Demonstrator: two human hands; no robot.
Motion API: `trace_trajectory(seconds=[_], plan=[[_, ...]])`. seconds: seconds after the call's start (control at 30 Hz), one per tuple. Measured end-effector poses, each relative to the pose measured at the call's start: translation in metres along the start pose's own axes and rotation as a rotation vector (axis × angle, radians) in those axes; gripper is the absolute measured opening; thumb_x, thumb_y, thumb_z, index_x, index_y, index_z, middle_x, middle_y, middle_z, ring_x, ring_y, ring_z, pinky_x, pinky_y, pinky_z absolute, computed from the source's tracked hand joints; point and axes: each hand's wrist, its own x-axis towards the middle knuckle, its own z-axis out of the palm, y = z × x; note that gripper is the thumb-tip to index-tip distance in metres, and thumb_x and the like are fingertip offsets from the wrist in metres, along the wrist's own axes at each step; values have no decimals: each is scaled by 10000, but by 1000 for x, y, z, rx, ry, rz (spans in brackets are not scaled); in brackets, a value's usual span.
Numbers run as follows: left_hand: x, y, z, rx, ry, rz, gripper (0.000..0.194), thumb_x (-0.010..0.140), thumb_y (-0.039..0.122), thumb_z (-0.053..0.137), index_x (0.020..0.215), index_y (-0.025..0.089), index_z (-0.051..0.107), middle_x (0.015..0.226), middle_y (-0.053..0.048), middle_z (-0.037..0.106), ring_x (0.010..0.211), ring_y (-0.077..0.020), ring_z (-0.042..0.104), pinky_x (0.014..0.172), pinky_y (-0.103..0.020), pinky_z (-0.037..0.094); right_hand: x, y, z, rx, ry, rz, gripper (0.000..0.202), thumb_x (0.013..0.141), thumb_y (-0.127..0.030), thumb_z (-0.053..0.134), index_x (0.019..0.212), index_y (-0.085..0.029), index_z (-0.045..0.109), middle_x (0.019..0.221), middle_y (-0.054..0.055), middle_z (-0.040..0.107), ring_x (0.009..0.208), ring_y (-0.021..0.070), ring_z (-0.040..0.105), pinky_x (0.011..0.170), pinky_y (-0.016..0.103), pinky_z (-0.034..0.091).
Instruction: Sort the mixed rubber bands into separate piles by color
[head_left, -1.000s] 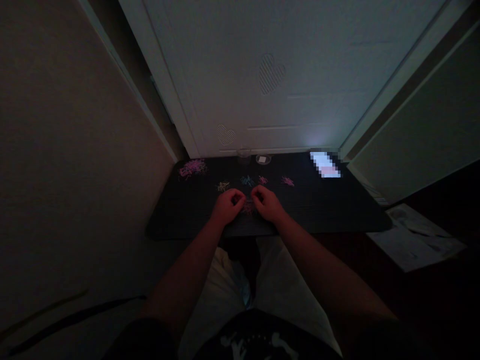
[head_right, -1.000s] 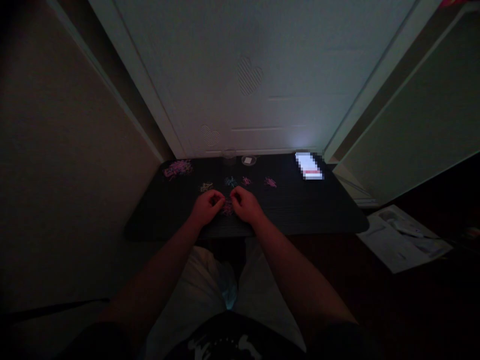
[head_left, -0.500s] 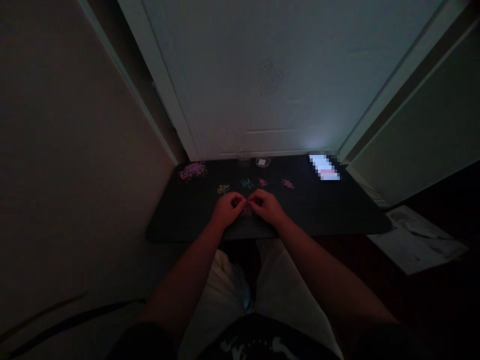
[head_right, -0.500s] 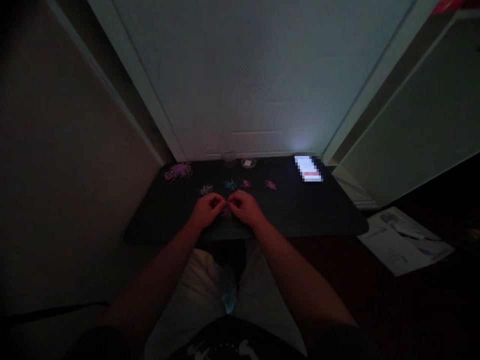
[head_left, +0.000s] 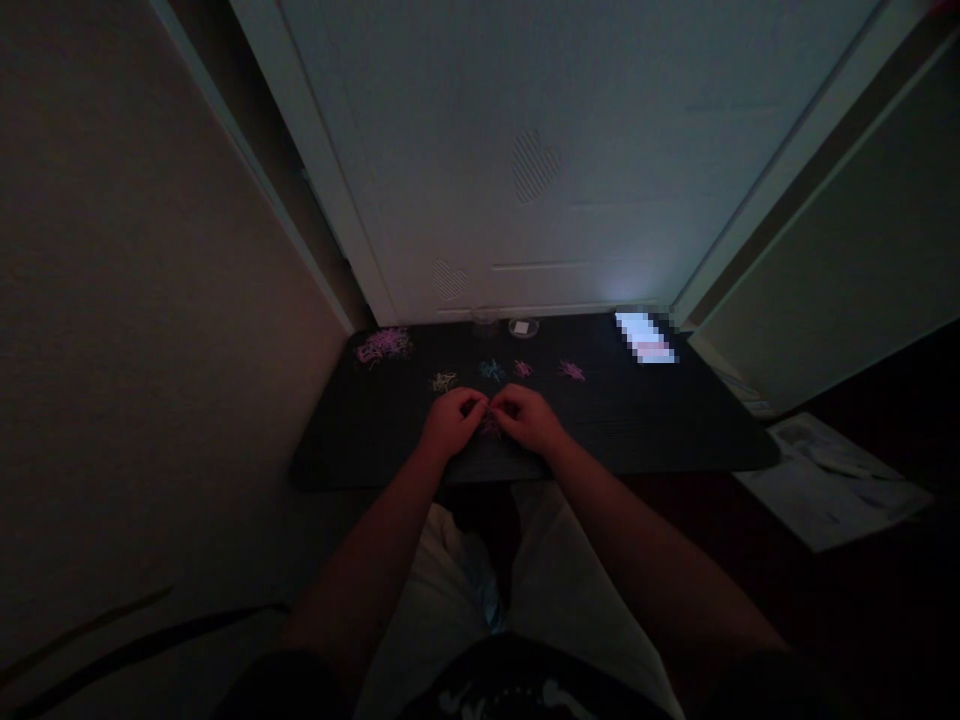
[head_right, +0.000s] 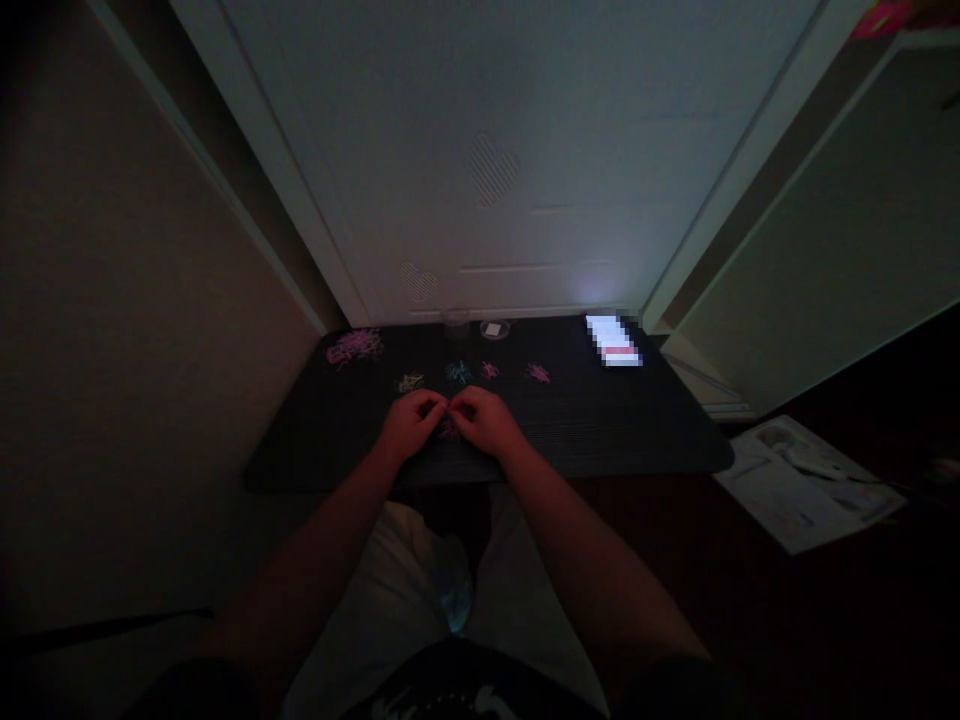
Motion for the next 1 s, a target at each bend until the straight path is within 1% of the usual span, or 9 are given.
trace_trajectory(seconds=[0.17, 0.3, 0.47, 0.6, 0.73, 0.9, 1.0], plan=[[2, 2, -1, -1, 15, -42, 128, 777, 257, 543, 808, 172, 633, 746, -17, 645, 672, -129, 573, 614, -241, 447, 1, -4, 1, -64, -32, -25, 63, 764, -182, 553, 759, -178, 616, 711, 7, 551, 647, 112, 486, 607, 234, 366], [1, 2, -2, 5, 27, -49, 154, 793, 298, 534, 778, 166, 612, 731, -13, 633, 667, -125, 564, 621, -241, 437, 0, -3, 2, -60, -34, -38, 70, 773, -189, 548, 760, -179, 616, 719, 10, 560, 653, 114, 487, 613, 235, 364], [0, 0, -2, 23, -8, -19, 254, 835, 372, 482, 768, 166, 613, 736, -20, 634, 708, -142, 564, 652, -259, 430, 1, 0, 2, -26, 22, -27, 67, 766, -174, 539, 736, -173, 599, 686, 1, 546, 632, 110, 478, 601, 228, 362], [0, 1, -4, 8, -20, 10, 279, 868, 351, 425, 792, 169, 621, 796, -33, 651, 774, -153, 577, 722, -278, 435, 1, 1, 2, -4, 15, -21, 69, 759, -168, 532, 737, -173, 597, 690, 1, 553, 635, 111, 483, 601, 228, 365], [0, 2, -5, -5, -35, 16, 316, 888, 342, 383, 779, 170, 624, 794, -39, 652, 778, -156, 582, 732, -283, 440, 1, 1, 2, 0, 9, -5, 76, 759, -170, 529, 749, -174, 604, 694, 2, 562, 629, 110, 485, 592, 228, 365], [-1, 3, -6, -24, -8, 44, 290, 891, 334, 389, 819, 174, 621, 829, -37, 642, 814, -153, 581, 777, -286, 441, 1, 2, 3, 4, 12, 6, 92, 768, -183, 533, 766, -175, 625, 714, 7, 589, 636, 113, 500, 606, 232, 379], [-2, 3, -5, -51, -8, 92, 232, 862, 340, 455, 850, 176, 619, 850, -38, 629, 823, -151, 575, 762, -278, 445, 1, 2, 3, -1, -2, 9, 102, 773, -180, 533, 779, -174, 635, 713, 9, 602, 640, 114, 510, 607, 233, 377]])
